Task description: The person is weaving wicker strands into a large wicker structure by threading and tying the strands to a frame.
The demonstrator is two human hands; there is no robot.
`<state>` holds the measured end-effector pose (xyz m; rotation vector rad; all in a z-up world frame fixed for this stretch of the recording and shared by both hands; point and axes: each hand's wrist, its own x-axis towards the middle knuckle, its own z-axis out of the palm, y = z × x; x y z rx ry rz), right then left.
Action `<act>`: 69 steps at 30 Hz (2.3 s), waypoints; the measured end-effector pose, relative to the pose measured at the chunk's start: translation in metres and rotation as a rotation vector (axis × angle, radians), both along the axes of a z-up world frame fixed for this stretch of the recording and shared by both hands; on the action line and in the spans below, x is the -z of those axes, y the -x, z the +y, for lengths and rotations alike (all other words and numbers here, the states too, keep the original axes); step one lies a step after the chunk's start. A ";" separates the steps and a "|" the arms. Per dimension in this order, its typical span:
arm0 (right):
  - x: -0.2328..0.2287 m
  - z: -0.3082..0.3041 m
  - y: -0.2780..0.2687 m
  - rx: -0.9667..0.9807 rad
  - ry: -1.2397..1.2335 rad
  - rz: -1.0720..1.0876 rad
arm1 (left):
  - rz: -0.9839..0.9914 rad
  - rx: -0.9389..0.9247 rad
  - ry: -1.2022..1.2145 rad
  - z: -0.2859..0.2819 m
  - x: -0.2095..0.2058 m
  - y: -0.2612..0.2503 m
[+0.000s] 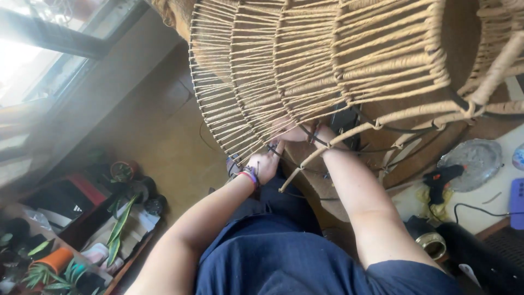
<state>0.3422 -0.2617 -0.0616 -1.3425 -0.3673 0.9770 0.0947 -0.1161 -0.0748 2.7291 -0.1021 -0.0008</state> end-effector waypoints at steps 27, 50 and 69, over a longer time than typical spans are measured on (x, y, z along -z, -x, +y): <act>-0.058 -0.059 0.151 0.786 0.279 -0.191 | -0.284 0.359 0.943 0.075 -0.203 -0.108; -0.186 0.066 0.290 0.493 0.437 -0.423 | 0.430 -0.008 0.752 0.131 -0.076 0.035; -0.178 0.042 0.257 0.790 0.593 -0.029 | 0.386 0.001 0.723 0.124 -0.147 0.048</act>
